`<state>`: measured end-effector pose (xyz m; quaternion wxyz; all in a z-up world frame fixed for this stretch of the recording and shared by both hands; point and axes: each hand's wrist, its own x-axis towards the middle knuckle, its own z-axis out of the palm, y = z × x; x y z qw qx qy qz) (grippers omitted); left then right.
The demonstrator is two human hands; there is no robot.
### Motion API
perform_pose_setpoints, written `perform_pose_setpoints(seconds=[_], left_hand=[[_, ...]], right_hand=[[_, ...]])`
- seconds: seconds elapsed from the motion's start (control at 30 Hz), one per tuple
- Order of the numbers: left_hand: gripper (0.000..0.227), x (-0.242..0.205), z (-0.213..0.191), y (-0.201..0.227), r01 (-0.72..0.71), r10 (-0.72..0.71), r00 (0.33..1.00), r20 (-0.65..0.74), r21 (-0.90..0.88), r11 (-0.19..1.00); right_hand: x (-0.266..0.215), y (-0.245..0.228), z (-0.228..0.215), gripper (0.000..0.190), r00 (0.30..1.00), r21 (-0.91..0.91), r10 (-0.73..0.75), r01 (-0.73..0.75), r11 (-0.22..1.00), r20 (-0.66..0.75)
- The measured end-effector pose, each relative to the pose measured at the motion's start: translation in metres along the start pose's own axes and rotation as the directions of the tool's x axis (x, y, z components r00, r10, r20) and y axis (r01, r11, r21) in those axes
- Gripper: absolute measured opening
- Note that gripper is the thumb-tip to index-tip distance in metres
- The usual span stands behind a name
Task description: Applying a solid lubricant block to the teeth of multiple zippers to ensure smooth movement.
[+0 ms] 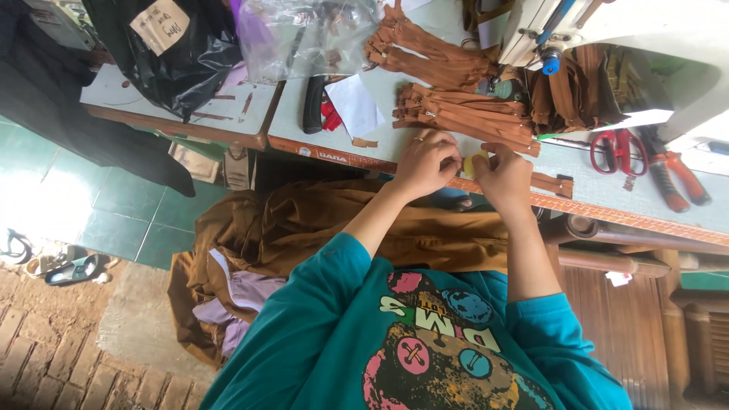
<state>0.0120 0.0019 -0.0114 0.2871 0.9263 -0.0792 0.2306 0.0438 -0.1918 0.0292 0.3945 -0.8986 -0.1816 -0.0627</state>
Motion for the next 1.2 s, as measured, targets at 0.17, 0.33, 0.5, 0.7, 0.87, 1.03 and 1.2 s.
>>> perform_pose_setpoints(seconds=[0.17, 0.33, 0.5, 0.7, 0.87, 1.03, 1.2], left_hand=[[0.011, 0.003, 0.000, 0.002, 0.034, -0.032, 0.999, 0.044, -0.030, 0.999], [0.010, 0.004, -0.001, 0.001, 0.040, -0.038, 0.998, 0.053, -0.045, 0.998], [0.009, 0.004, 0.002, -0.002, 0.040, -0.035, 0.995, 0.094, -0.055, 0.998], [0.007, 0.003, 0.001, -0.001, 0.057, -0.053, 0.996, 0.077, -0.052, 0.997], [0.009, 0.004, 0.008, -0.003, 0.081, -0.075, 0.994, 0.084, -0.066, 0.994], [0.011, 0.003, 0.004, -0.001, 0.092, -0.089, 0.994, 0.062, -0.056, 0.994], [0.010, 0.004, -0.001, 0.000, 0.088, -0.080, 0.990, 0.113, -0.069, 0.994]], right_hand=[[0.004, 0.003, 0.005, 0.025, 1.000, -0.027, -0.013, 0.013, 1.000, 0.014], [0.006, -0.005, 0.004, 0.024, 0.999, -0.066, -0.041, 0.042, 0.997, 0.018], [0.012, -0.002, 0.012, 0.026, 0.997, -0.083, -0.076, 0.073, 0.994, -0.029], [-0.005, -0.013, -0.004, 0.027, 0.996, 0.008, -0.021, 0.022, 1.000, -0.083], [-0.018, -0.008, 0.001, 0.027, 0.999, -0.047, -0.004, 0.002, 0.999, -0.053], [-0.021, -0.015, 0.007, 0.026, 0.997, -0.076, -0.032, 0.027, 0.997, -0.067], [-0.024, -0.029, -0.013, 0.023, 0.999, -0.033, 0.002, -0.001, 0.999, 0.045]])
